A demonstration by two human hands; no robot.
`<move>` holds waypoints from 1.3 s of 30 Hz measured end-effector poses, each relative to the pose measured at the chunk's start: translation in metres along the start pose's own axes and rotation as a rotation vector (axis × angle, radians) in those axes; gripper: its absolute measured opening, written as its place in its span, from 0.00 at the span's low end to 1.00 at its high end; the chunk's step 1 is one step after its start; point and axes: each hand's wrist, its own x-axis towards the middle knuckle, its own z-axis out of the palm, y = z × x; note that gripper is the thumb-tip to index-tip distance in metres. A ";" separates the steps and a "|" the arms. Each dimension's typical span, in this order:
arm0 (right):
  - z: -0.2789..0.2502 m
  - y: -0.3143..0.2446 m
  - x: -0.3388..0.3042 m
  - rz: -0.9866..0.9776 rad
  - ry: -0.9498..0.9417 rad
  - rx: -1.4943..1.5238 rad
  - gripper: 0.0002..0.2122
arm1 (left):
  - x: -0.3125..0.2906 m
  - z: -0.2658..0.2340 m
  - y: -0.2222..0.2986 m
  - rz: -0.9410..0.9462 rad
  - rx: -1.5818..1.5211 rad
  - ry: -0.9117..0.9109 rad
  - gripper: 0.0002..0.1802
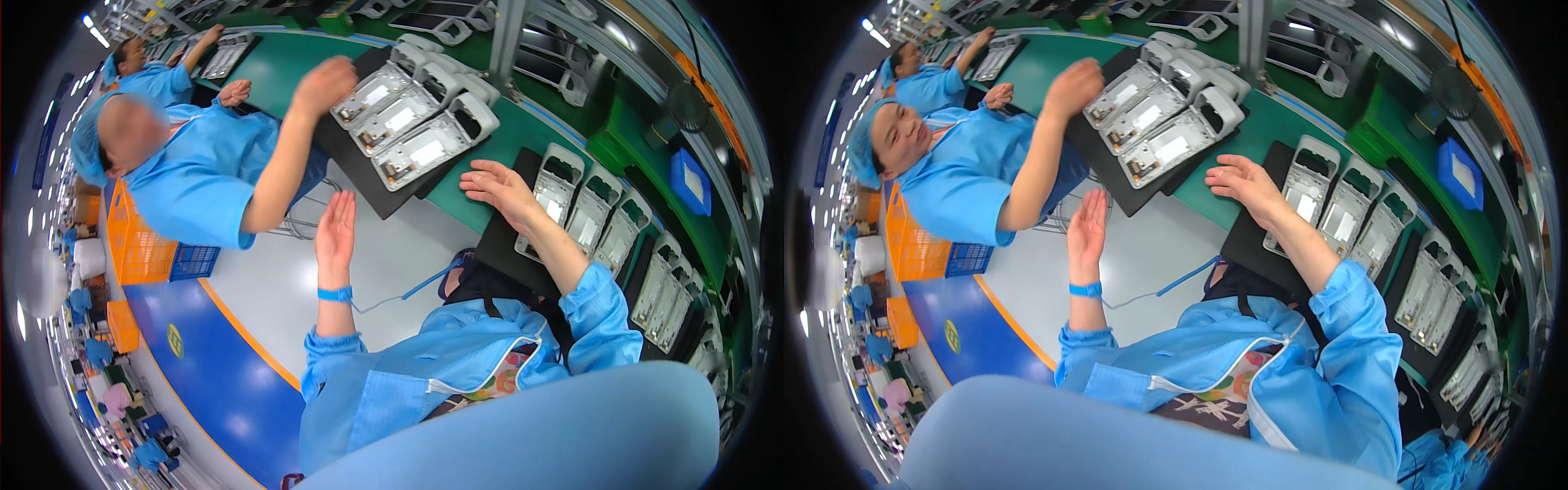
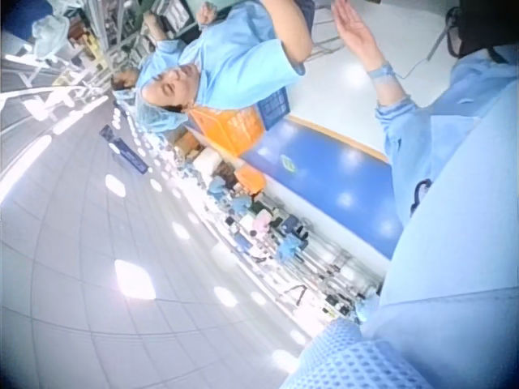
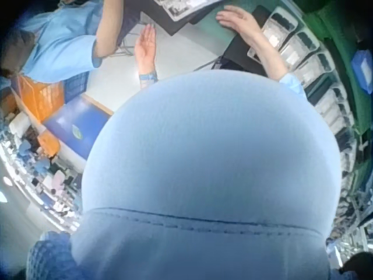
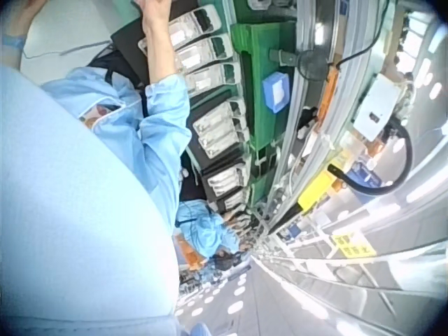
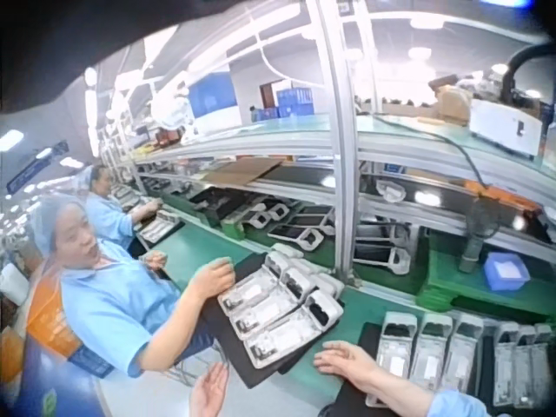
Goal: Manually place small electronic components into plastic device housings on an assembly line.
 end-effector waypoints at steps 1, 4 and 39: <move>0.009 0.001 0.007 0.001 0.025 0.041 0.26 | 0.015 -0.001 0.008 0.031 0.002 -0.064 0.24; 0.014 0.010 0.034 -0.006 0.065 0.123 0.27 | 0.056 0.016 0.030 0.012 -0.044 -0.119 0.25; -0.099 -0.005 -0.162 -0.162 0.325 -0.137 0.32 | -0.050 0.011 -0.037 -0.461 -0.177 -0.444 0.17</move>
